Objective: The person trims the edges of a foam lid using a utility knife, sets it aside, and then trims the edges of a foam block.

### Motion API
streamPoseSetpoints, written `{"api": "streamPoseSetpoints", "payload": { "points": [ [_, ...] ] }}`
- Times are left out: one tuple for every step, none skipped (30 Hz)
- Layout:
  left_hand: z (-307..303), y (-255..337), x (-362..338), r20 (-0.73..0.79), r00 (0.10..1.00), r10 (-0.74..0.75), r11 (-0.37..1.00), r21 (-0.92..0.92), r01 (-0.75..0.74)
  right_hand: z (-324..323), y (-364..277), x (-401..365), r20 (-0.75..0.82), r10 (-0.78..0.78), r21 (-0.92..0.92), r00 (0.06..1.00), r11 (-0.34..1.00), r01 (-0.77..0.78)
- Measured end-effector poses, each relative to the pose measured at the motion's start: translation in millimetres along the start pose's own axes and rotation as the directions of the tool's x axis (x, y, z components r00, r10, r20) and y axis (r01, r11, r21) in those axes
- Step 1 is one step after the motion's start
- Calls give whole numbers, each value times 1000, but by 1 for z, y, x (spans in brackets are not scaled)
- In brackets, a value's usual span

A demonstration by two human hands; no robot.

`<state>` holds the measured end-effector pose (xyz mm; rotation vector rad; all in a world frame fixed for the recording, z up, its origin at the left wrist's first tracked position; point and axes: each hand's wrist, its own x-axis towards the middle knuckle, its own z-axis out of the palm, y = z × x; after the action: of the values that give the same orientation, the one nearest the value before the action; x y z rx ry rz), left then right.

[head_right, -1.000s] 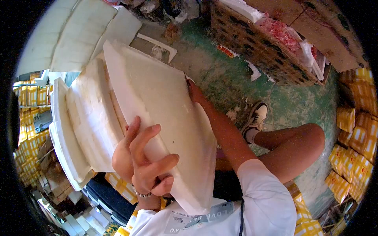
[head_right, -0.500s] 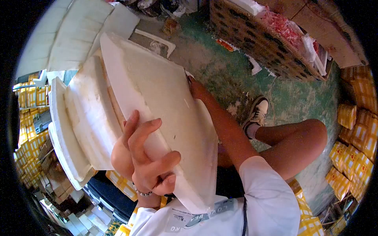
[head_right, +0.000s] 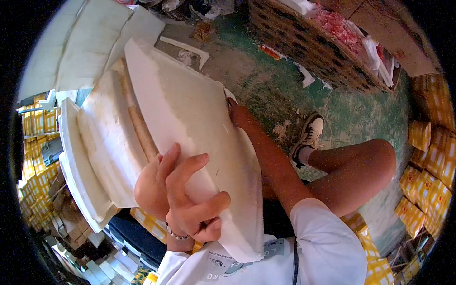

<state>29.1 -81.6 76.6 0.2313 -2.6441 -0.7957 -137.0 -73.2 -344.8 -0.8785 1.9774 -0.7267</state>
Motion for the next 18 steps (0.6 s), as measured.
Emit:
{"api": "streamPoseSetpoints", "payload": {
  "points": [
    [-1, 1, -1, -3, 1000, -8, 1000, 19, 9, 2, 1, 2, 21, 35, 15, 999, 999, -36],
    [-1, 2, -4, -2, 1000, -6, 1000, 14, 6, 2, 3, 2, 18, 40, 14, 999, 999, -40],
    [-2, 1, -8, 22, 1000, 20, 999, 30, -20, 1, 5, 2, 22, 8, -15, 1000, 1000, -8],
    [-2, 0, -12, 46, 998, 47, 998, 47, -49, -1, 7, 3, 25, -24, -44, 999, 999, 25],
    [-1, -1, -15, 48, 997, 53, 998, 45, -55, 0, 10, 6, 19, -22, -42, 1000, 999, 22],
    [-1, 0, -18, -4, 1000, -19, 999, -29, 19, 3, 13, 8, 30, -4, -5, 1000, 1000, 5],
    [0, 2, -21, -50, 994, -97, 990, -106, 92, 6, 16, 7, 44, 12, 31, 999, 999, -13],
    [1, 5, -23, -49, 994, -98, 990, -105, 93, 10, 18, 6, 45, 11, 31, 999, 999, -13],
    [3, 11, -19, -69, 971, -228, 939, -279, 200, 15, 22, 9, -25, -39, 10, 999, 999, 39],
    [5, 17, -16, -66, 933, -352, 849, -443, 289, 21, 25, 14, -95, -93, -12, 991, 996, 92],
    [6, 24, -14, -67, 934, -352, 851, -438, 290, 29, 32, 17, -94, -97, -8, 991, 995, 96],
    [8, 32, -12, -23, 899, -438, 824, -409, 392, 36, 39, 18, -142, -161, 21, 977, 986, 165],
    [10, 40, -10, 16, 853, -522, 786, -378, 488, 42, 47, 19, -191, -222, 44, 956, 971, 234],
    [12, 46, -11, 51, 797, -602, 738, -345, 580, 37, 41, 15, -188, -224, 44, 956, 971, 236],
    [18, 42, -10, -41, 855, -518, 815, -328, 478, 28, 35, 11, -135, -159, 46, 978, 985, 167],
    [17, 42, -9, -45, 852, -521, 813, -329, 480, 20, 27, 5, -78, -93, 43, 993, 994, 96],
    [16, 42, -7, -12, 828, -561, 765, -391, 513, 22, 31, 4, -74, -95, 41, 993, 994, 98],
    [14, 43, -7, 25, 804, -594, 712, -449, 540, 23, 38, 5, -53, -88, -5, 995, 996, 88]
  ]
}}
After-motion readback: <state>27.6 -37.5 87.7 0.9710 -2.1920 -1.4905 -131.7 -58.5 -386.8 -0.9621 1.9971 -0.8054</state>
